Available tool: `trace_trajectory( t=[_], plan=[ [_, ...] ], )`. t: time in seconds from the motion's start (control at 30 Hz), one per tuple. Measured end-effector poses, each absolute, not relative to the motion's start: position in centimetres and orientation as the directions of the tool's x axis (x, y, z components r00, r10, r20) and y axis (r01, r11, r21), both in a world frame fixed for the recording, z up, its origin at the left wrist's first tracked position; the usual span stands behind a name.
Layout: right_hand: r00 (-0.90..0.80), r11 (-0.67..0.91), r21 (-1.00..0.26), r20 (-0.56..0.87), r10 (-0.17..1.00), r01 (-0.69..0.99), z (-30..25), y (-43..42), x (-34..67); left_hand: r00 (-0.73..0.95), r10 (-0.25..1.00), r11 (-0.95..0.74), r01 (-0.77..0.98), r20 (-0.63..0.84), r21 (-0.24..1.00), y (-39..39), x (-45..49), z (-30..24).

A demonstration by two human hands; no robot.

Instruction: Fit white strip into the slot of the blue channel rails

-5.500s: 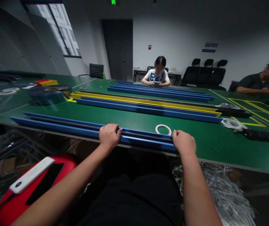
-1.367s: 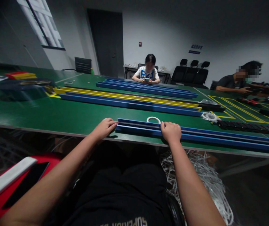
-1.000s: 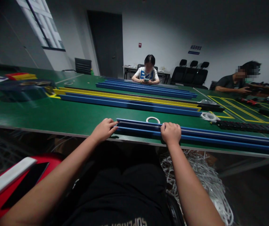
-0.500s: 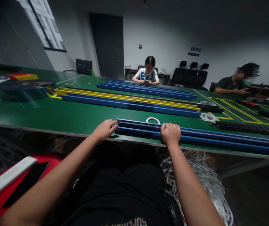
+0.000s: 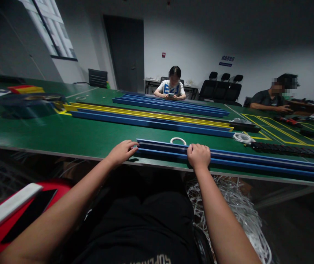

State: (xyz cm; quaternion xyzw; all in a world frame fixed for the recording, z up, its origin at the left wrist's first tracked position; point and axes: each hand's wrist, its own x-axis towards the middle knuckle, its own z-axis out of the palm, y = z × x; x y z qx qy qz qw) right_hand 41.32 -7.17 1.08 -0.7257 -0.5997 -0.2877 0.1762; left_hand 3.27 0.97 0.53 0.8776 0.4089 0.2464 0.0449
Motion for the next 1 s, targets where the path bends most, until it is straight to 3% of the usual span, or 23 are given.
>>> trace_trajectory(
  t=[0.37,1.0],
  plan=[
    [0.109,-0.215,0.092,0.634,0.765,0.972,1.08,-7.12,41.36,0.416,0.784,-0.584,0.746,0.461,0.32,0.5,3.28,0.26],
    [0.12,-0.216,0.084,0.614,0.78,0.973,1.25,-7.11,41.25,0.531,0.736,-0.668,0.668,0.419,0.327,0.08,3.16,0.55]
  ],
)
